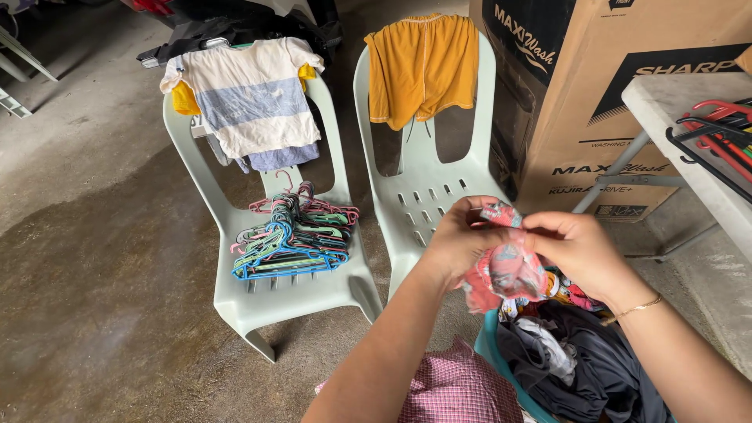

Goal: The person takes various pieces of clothing from a blue basin, including shirts, shorts, and pants. They place each item onto a plastic hanger and then set the hanger on a nearby white plastic chair. The person continues this process for several items, organizing them on the chair.

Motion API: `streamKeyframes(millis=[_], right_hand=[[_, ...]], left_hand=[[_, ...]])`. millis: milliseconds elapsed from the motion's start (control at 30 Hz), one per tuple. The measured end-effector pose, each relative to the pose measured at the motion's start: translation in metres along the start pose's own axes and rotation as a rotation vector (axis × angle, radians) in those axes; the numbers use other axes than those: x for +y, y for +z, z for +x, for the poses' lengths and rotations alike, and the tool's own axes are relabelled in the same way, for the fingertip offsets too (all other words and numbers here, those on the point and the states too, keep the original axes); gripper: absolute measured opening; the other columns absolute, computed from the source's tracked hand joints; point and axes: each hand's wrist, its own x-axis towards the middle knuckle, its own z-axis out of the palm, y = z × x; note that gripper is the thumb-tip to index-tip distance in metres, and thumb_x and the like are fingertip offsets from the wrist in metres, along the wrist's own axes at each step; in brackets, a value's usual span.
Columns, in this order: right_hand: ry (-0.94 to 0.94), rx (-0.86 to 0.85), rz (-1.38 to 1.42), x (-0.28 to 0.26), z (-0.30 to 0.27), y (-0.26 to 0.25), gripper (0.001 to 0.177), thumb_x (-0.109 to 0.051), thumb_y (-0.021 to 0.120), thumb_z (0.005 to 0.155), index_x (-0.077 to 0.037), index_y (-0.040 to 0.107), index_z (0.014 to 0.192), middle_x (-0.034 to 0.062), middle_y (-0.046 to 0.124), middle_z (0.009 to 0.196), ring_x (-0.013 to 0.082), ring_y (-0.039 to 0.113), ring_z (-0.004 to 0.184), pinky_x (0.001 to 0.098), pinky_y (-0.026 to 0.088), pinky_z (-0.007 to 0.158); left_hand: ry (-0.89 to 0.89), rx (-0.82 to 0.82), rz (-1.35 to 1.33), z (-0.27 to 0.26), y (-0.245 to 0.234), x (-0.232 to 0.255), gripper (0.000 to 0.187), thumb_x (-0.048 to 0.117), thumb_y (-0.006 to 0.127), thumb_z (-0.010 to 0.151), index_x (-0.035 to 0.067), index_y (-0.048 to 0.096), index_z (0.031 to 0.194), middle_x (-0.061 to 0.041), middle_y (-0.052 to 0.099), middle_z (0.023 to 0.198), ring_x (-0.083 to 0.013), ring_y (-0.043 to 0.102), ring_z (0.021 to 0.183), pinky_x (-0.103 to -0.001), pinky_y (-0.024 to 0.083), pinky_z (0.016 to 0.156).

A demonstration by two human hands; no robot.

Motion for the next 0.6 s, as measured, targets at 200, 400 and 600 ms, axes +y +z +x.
streamKeyframes(millis=[200,400,600], right_hand=[[0.157,0.082,0.65,-0.022,0.013,-0.006,0.021,-0.013,0.057,0.101,-0.002,0.061,0.118,0.0056,0.071,0.107,0.0167,0.071,0.092,0.039,0.059,0.08],[0.236,-0.022,0.695,-0.062,0.01,0.007,0.025,-0.008,0.056,0.098,-0.003,0.066,0.119,0.01,0.073,0.108,0.0208,0.071,0.094,0.0388,0.057,0.081],[0.065,-0.017,0.642,-0.09,0.014,0.004,0.021,-0.01,0.062,0.099,0.0,0.066,0.117,0.0089,0.071,0.108,0.0183,0.071,0.095,0.0354,0.059,0.081]], left_hand=[[-0.097,0.027,0.403,-0.009,-0.025,0.035,0.039,0.024,0.083,0.082,0.005,0.074,0.115,-0.01,0.076,0.102,-0.021,0.071,0.092,-0.032,0.057,0.084],[-0.018,0.535,1.125,-0.037,-0.033,0.082,0.028,0.031,0.082,0.074,0.022,0.079,0.1,-0.013,0.07,0.108,-0.0342,0.07,0.096,-0.044,0.057,0.082],[-0.048,0.599,0.803,-0.032,-0.07,0.083,0.018,0.022,0.069,0.086,0.011,0.078,0.097,-0.016,0.072,0.101,-0.0338,0.071,0.088,-0.046,0.057,0.081]])
